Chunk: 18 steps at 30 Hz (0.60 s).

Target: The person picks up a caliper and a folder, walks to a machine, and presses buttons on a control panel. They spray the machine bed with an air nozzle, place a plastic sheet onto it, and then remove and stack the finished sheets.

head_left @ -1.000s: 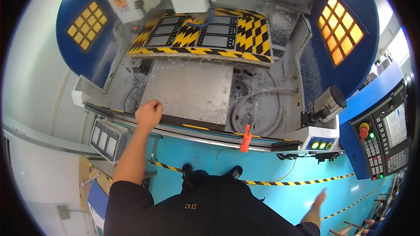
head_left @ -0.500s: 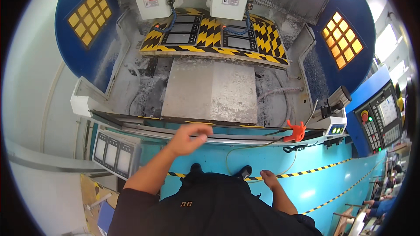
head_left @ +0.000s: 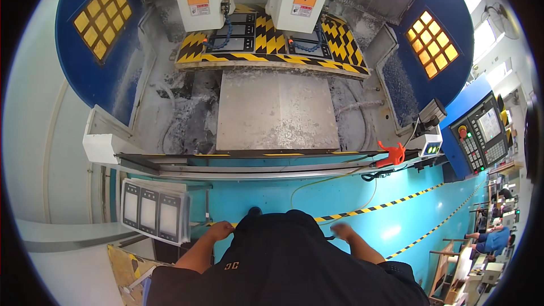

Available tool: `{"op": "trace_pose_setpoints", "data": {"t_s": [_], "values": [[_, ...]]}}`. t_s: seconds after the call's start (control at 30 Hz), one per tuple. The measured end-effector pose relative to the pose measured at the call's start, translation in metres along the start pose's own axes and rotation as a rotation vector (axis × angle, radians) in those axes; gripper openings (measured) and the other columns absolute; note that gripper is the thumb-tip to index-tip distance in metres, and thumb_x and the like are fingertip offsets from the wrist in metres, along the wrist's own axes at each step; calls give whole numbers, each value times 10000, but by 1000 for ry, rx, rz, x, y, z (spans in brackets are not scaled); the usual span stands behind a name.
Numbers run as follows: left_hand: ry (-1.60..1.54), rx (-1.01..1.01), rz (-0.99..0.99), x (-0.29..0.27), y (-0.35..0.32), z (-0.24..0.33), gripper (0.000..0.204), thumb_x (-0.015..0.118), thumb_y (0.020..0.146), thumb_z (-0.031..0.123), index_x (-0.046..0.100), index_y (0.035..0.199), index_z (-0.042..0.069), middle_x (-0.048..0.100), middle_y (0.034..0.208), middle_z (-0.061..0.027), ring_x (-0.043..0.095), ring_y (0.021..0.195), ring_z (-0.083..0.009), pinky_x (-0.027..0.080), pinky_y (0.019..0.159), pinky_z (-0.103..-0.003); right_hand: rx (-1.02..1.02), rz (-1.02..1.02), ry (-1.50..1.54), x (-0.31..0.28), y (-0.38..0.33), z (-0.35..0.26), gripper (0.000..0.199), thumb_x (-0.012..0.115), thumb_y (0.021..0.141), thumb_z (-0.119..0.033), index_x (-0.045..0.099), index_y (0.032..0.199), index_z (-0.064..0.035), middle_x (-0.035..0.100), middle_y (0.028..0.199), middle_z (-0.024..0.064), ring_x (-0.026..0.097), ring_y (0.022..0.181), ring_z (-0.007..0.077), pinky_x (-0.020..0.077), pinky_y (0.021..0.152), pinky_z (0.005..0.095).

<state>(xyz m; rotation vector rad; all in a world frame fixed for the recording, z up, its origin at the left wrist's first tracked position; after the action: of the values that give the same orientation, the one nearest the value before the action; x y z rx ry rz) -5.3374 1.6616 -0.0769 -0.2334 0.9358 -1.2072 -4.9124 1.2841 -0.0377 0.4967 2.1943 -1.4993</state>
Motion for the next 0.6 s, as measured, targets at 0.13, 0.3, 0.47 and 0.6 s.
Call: {"op": "trace_pose_setpoints", "data": {"t_s": [0.13,0.3,0.47,0.6], "values": [[-27,-217,19,-6,-2,-38,342,622,866,356,714,976,46,687,1019,-204,637,1019,-392,504,870,-474,-164,97,18,-17,8,-15,471,655,887,-424,693,1116,-14,700,1070,196,657,1027,325,498,902,404],[-106,-94,106,-13,8,-49,348,621,861,363,717,1000,59,687,1055,-195,636,1024,-392,504,881,-466,-163,95,63,-20,14,-36,448,648,883,-393,686,1101,-4,702,1064,195,658,1030,337,502,894,399],[-183,-215,114,-1,6,-47,337,625,860,358,716,993,62,689,1049,-187,639,1013,-385,506,879,-460,-203,36,-31,-12,23,-39,433,636,877,-403,691,1063,-16,703,1047,186,661,1004,336,506,862,397],[-240,-199,105,11,2,-39,272,631,866,293,698,944,42,666,927,-145,628,885,-293,500,793,-423,-187,25,-12,-13,31,-30,429,627,878,-414,693,1077,-39,704,1028,184,663,984,331,509,852,392]]}}
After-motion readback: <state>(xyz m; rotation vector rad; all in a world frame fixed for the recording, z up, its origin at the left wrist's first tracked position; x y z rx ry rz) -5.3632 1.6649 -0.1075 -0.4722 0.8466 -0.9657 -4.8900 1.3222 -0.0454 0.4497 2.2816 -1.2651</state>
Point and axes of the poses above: each hand's wrist, its own y-axis towards the middle knuckle, its own x-axis out of the palm, z = x × y, the point moved 3 cm from there along y, towards the middle knuckle
